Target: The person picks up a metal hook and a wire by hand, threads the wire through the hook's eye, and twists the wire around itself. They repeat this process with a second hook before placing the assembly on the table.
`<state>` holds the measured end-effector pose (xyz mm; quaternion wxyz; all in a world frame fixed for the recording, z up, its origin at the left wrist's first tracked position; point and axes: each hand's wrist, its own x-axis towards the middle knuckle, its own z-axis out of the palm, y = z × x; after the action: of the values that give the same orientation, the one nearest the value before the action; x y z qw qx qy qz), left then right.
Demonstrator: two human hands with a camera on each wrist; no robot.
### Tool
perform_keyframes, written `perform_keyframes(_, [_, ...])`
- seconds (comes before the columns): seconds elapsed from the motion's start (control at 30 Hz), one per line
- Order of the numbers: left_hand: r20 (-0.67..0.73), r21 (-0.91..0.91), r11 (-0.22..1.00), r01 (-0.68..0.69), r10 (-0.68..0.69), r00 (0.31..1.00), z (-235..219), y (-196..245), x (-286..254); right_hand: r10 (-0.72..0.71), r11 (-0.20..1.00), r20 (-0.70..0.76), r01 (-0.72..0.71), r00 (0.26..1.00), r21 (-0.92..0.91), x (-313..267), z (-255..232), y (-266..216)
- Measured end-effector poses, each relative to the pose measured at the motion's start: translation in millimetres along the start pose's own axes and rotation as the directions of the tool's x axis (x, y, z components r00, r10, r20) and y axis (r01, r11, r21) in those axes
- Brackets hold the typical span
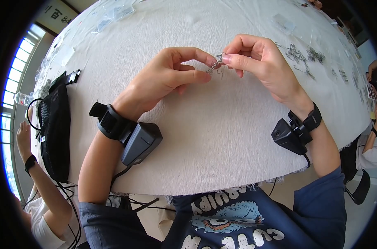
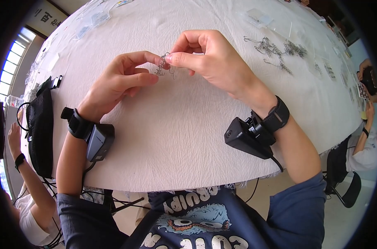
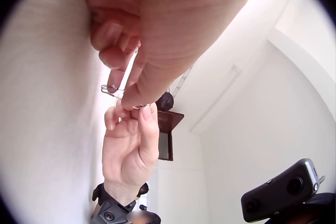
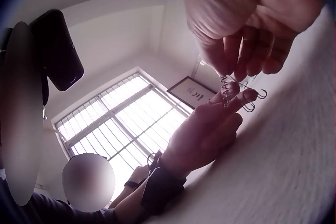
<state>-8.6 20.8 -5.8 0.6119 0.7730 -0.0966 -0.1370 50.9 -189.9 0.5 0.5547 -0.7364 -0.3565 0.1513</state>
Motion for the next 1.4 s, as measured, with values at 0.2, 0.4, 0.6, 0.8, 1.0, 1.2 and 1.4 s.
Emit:
perform_keyframes(0.2, [-0.015,-0.015,1.0,-0.01,0.009,1.0,0.8,-2.3,1.5,-0.017,1.0,-0.001,0.017,1.0,0.024,-0.2,0.8,-0.2])
perform_keyframes(0.4, [-0.022,-0.013,1.0,-0.023,0.023,0.999,1.2,-2.4,1.0,-0.069,0.996,-0.034,0.07,0.997,0.052,0.3,2.5,2.1])
perform_keyframes(0.6, [-0.033,-0.023,1.0,-0.011,0.011,0.999,2.4,-1.9,1.3,-0.068,0.997,-0.008,0.068,0.998,0.04,0.3,0.9,0.3])
perform_keyframes(0.8, [-0.046,-0.016,0.999,-0.047,0.046,0.998,3.0,-3.1,1.7,-0.076,0.996,-0.015,0.077,0.997,0.041,0.3,-0.8,1.6])
perform_keyframes(1.0, [-0.027,-0.002,0.997,-0.079,0.079,0.997,1.9,-2.6,1.6,-0.067,0.995,-0.035,0.069,0.997,0.066,0.7,-2.9,4.0])
perform_keyframes(1.2, [-0.018,-0.06,0.995,-0.078,0.077,0.997,-1.5,-8.3,4.4,-0.047,0.993,-0.022,0.049,0.999,0.111,3.4,-5.0,7.7])
perform_keyframes(1.4, [-0.007,-0.093,0.995,-0.045,0.044,0.999,-1.8,-5.6,2.9,-0.022,0.992,-0.003,0.023,1.0,0.124,4.3,-9.0,10.9])
